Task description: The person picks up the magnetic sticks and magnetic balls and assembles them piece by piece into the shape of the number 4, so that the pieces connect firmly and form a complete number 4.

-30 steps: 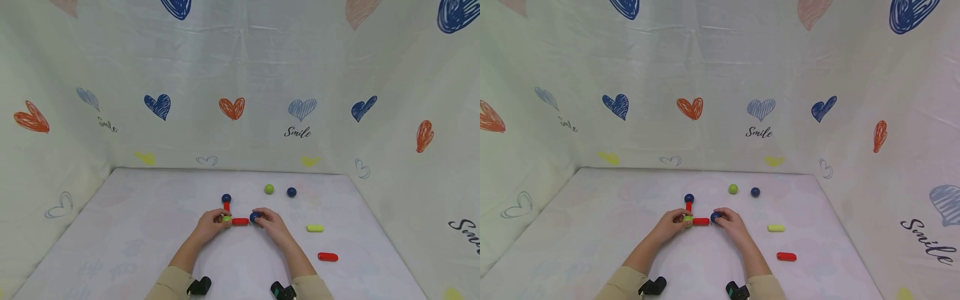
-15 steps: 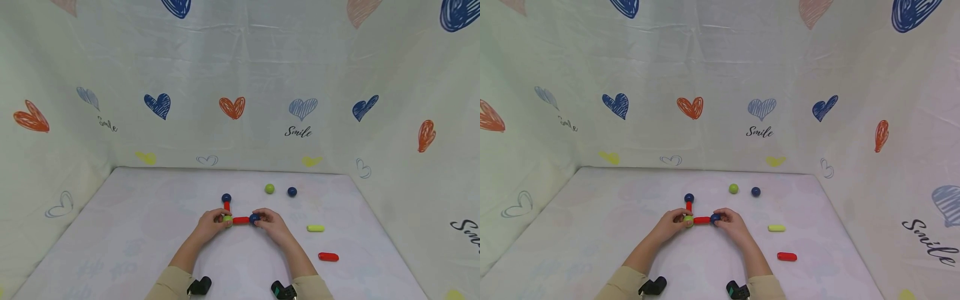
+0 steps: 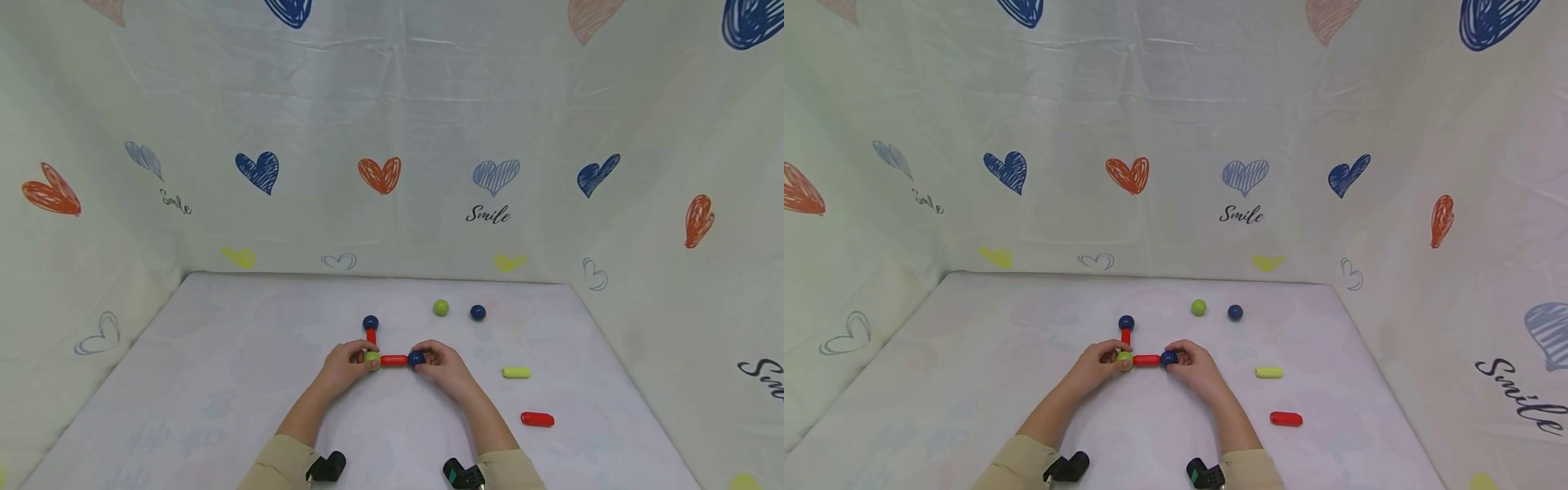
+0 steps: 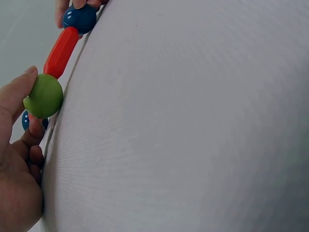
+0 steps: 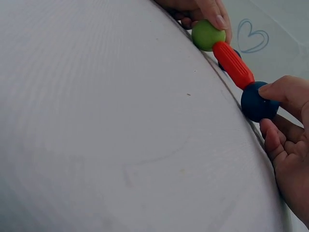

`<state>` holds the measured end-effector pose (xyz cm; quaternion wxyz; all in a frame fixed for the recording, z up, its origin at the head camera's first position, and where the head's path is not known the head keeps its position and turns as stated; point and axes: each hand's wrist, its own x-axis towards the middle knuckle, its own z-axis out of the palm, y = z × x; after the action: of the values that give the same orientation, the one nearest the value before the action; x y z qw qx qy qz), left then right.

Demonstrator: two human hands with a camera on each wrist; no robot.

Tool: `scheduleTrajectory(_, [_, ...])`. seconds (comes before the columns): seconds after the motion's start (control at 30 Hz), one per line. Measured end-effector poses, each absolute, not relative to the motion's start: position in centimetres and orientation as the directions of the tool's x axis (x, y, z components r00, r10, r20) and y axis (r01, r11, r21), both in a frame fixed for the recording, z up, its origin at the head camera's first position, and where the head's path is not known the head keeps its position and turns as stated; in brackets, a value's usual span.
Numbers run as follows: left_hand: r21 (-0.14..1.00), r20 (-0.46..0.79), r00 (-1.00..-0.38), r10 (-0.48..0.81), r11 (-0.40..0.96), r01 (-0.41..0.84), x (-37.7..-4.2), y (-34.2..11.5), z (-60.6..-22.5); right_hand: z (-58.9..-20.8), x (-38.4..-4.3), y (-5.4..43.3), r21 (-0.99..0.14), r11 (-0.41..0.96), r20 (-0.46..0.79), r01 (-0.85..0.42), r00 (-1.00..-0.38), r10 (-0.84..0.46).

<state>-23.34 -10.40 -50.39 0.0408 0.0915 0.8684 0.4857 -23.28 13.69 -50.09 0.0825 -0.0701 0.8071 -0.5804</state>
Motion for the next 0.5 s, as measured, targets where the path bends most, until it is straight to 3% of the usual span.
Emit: scheduleTrajectory(0.5, [0.845, 0.023, -0.979, 0.204, 0.52, 0.128, -23.27, -10.42, -50.23, -50.14, -23.36, 14.04, -0.937, 0.35, -0.065, -0.011, -0.976, -0.206])
